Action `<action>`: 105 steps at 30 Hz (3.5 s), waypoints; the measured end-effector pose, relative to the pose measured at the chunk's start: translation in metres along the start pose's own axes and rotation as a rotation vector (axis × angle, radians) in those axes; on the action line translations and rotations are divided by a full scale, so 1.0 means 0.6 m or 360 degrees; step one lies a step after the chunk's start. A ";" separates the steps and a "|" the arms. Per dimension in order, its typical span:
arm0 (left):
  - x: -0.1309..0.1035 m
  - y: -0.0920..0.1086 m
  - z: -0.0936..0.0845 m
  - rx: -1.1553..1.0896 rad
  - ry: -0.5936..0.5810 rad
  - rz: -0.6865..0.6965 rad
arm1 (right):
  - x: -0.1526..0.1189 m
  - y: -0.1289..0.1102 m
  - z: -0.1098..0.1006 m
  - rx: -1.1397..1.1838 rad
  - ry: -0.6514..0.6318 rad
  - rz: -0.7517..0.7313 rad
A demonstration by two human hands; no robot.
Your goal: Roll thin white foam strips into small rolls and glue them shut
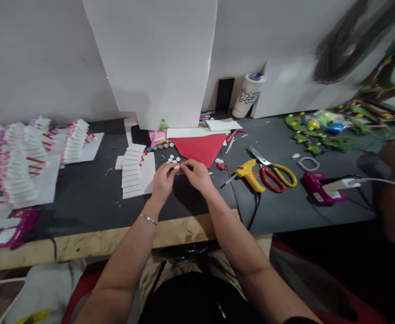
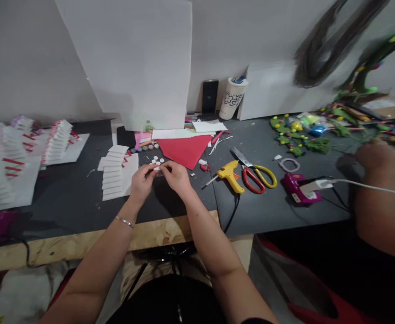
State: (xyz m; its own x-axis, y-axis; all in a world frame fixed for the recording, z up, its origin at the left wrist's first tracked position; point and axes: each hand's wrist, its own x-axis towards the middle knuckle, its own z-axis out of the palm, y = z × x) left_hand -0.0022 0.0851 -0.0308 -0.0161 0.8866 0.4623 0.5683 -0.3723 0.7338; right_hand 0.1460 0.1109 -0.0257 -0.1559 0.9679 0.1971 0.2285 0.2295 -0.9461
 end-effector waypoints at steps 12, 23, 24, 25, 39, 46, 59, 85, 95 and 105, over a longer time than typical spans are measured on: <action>0.001 -0.003 0.000 -0.0394 -0.0090 -0.0326 | -0.008 -0.026 -0.038 -0.0301 0.0071 -0.0182; -0.011 0.019 -0.003 -0.0127 -0.0034 -0.0025 | -0.031 -0.052 -0.031 -0.1176 0.0025 -0.0561; -0.011 0.022 -0.004 -0.0097 -0.0026 0.0002 | -0.032 -0.053 -0.031 -0.1194 0.0028 -0.0568; -0.011 0.024 -0.005 -0.0071 -0.0021 0.0025 | -0.032 -0.054 -0.031 -0.1200 0.0023 -0.0570; -0.020 0.037 -0.005 0.0000 0.0061 0.0093 | -0.041 -0.036 -0.033 -0.0727 0.0002 -0.0488; -0.023 0.042 -0.005 -0.0027 0.0125 0.0085 | -0.044 -0.035 -0.037 -0.0596 -0.0019 -0.0488; -0.024 0.047 0.005 -0.0335 -0.0074 -0.0058 | -0.053 -0.020 -0.064 -0.0377 -0.0203 -0.0445; -0.036 0.049 0.006 -0.0096 -0.0228 -0.0159 | -0.054 0.000 -0.059 -0.0167 -0.0185 -0.0002; -0.033 0.045 0.015 -0.0371 -0.0118 -0.0360 | -0.056 -0.011 -0.061 -0.0168 -0.0153 -0.0059; -0.024 0.039 0.015 -0.0636 -0.0105 -0.0605 | -0.054 -0.017 -0.065 -0.0210 -0.0037 -0.0085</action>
State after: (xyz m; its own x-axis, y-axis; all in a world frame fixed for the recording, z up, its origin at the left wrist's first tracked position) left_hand 0.0185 0.0663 -0.0249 -0.1002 0.9894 0.1052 0.1762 -0.0864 0.9806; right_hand 0.1862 0.0810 -0.0125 -0.1929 0.9516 0.2391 0.3434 0.2938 -0.8921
